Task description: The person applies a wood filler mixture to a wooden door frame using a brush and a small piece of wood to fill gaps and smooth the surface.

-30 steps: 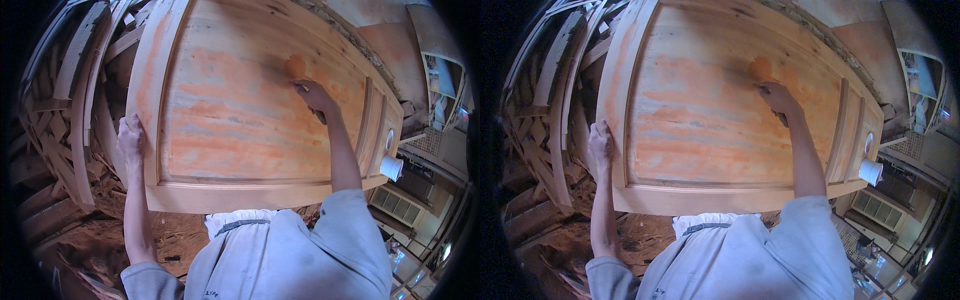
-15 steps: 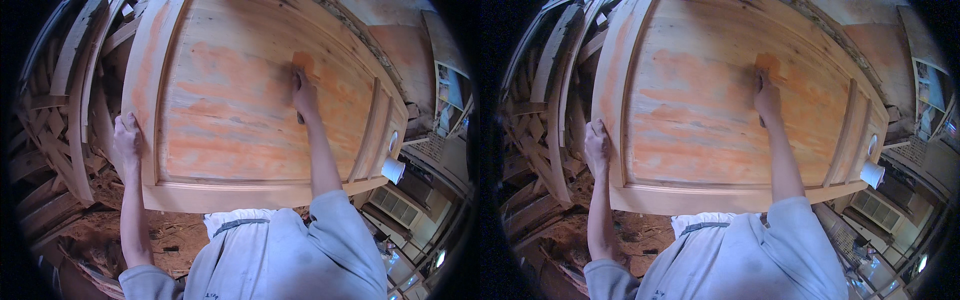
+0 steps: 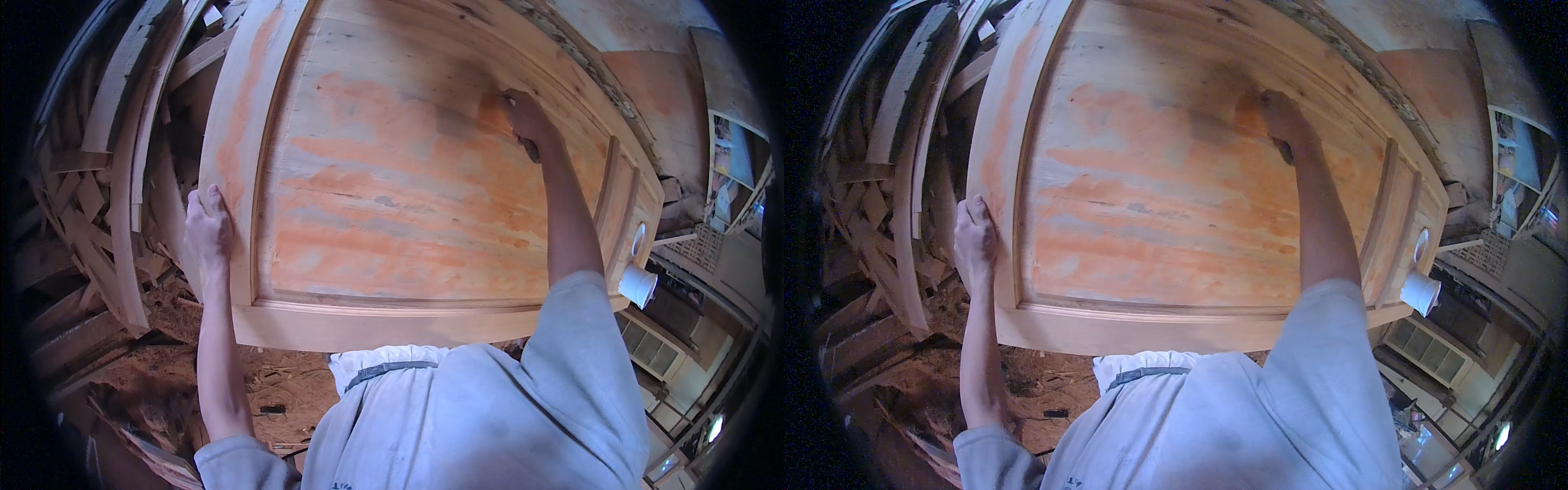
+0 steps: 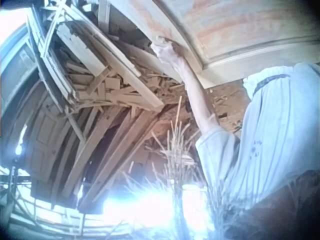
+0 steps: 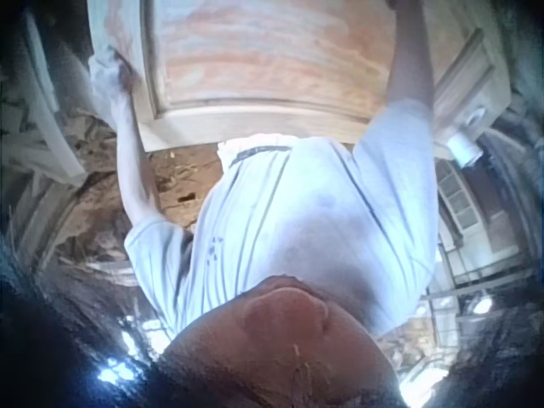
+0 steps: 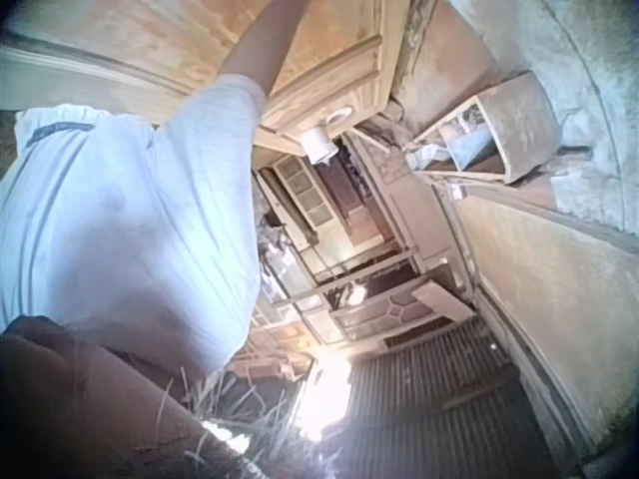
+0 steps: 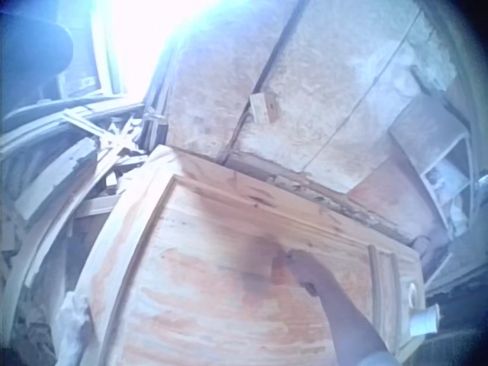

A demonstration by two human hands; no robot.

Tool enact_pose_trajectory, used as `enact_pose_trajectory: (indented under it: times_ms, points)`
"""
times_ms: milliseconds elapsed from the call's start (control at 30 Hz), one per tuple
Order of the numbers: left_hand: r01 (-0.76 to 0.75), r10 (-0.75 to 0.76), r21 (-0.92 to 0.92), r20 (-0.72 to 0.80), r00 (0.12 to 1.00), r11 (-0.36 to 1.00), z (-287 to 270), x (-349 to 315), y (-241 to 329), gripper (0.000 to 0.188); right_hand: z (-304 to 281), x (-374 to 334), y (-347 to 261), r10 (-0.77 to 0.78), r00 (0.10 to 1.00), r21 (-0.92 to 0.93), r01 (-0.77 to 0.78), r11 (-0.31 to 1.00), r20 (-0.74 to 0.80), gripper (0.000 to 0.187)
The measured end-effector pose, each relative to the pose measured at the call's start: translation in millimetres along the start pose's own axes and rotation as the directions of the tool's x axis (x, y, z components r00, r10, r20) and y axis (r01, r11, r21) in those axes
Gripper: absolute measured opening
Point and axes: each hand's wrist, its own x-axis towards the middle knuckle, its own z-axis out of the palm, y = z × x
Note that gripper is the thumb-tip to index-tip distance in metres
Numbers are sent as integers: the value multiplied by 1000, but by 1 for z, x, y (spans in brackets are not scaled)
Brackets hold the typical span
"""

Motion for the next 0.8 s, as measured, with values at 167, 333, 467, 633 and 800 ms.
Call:
enact_pose_trajectory:
  times_ms: [167,333,467,633,800]
  points:
    - [-2,1,-24,-38,999,1000,4,1,-8,49,22,-44,-1,-39,998,9,39,999,48,41]
    - [6,-5,23,-48,999,1000,-4,-1,3,50,19,-68,-3,-17,993,-37,22,999,119,41]
    - [-10,10,-2,-22,1000,1000,-5,-1,0,51,-9,-49,-13,-64,995,-37,67,997,81,41]
    - [11,-11,-1,1,1000,1000,-4,0,3,50,-23,7,-20,-31,995,-29,33,999,95,42]
    - [9,-9,-21,-14,1000,1000,-2,-2,-4,49,-14,-12,-37,-6,981,-154,36,987,196,43]
